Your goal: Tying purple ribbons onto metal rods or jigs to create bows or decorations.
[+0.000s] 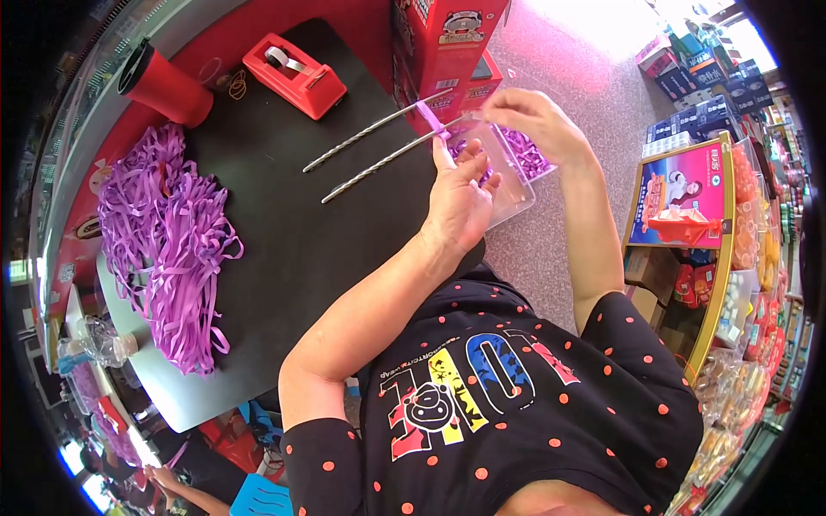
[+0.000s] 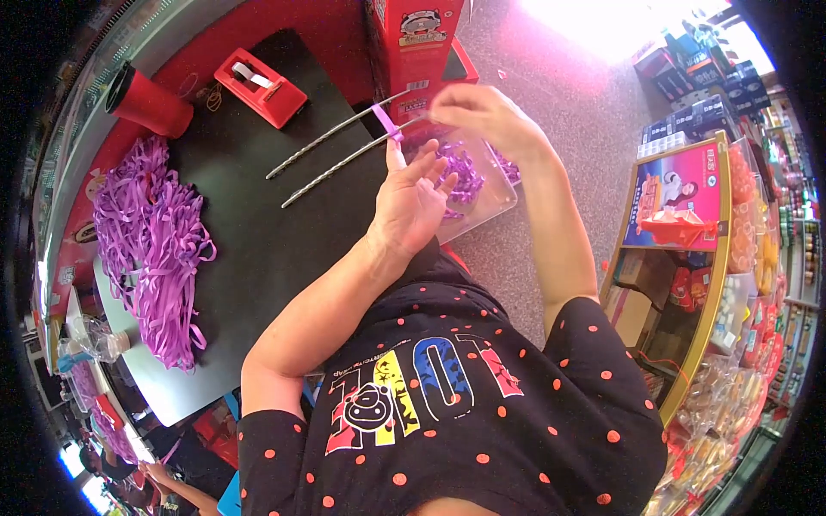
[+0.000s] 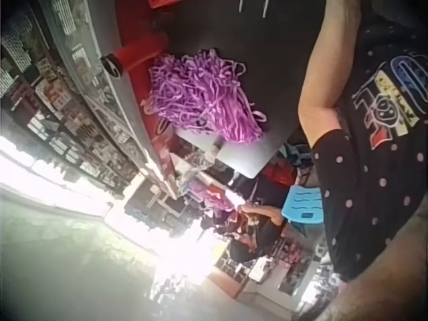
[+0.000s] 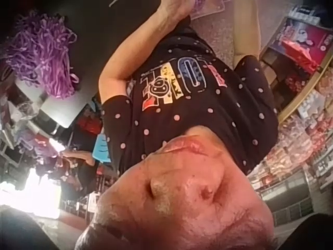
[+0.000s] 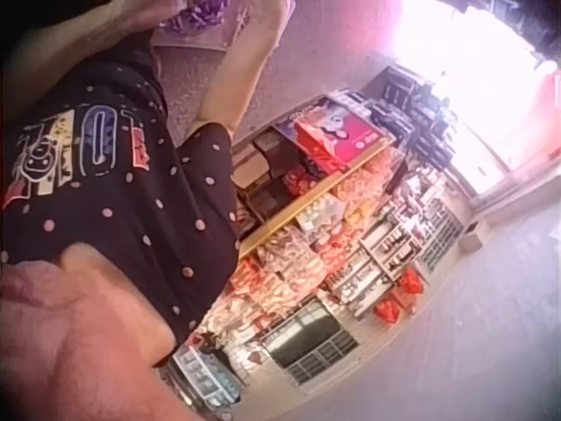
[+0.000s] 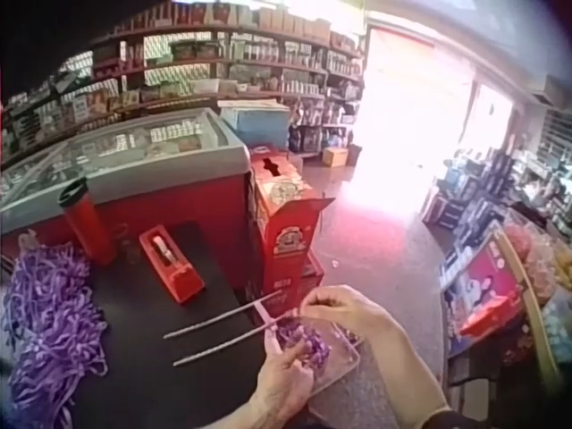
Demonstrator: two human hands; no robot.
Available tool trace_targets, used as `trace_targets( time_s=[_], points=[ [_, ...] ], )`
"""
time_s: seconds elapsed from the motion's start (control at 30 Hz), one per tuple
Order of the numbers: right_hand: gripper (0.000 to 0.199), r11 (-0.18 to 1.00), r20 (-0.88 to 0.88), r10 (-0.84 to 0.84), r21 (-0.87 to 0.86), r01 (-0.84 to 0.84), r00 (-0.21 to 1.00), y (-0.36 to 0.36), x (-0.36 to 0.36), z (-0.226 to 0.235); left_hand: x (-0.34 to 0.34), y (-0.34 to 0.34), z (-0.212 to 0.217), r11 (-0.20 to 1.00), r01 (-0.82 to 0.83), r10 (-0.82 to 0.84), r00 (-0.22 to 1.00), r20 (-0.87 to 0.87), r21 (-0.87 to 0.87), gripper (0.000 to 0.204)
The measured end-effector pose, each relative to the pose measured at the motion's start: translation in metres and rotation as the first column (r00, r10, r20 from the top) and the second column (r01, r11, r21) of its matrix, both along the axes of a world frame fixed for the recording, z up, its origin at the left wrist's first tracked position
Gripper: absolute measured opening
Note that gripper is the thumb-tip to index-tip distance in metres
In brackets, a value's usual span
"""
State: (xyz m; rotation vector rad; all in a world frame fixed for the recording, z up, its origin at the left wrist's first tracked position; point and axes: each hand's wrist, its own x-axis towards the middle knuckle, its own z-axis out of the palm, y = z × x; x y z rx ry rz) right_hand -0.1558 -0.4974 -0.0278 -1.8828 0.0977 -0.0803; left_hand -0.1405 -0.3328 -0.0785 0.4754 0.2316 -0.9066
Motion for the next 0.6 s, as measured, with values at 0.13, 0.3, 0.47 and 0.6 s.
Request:
trace_targets(
  time_s=[0.13, 0.3, 0.47, 0.6],
  points=[
    [0.022, 0.960, -0.089, 0.169, -0.213, -0.185, 0.982, 0.005, 0.049, 0.011, 0.000, 0.000, -0.002, 0.999, 0.010, -0.009, 1.000, 0.015, -0.036, 0.072],
    [0.027, 0.916, -0.320, 0.323, -0.131, -0.379, 0.891, -0.002, 0.080, -0.007, 0.000, -0.001, -0.003, 0.999, 0.014, -0.012, 0.998, 0.069, -0.042, 0.072],
    [0.026, 0.900, -0.307, 0.310, -0.209, -0.381, 0.900, 0.004, 0.082, -0.008, 0.001, 0.001, -0.006, 0.999, 0.013, -0.011, 0.999, 0.051, -0.052, 0.074],
    [0.024, 0.895, -0.286, 0.266, -0.282, -0.346, 0.921, 0.007, 0.081, -0.012, 0.000, 0.000, -0.003, 0.999, 0.017, -0.014, 0.998, 0.058, -0.045, 0.075]
  ],
)
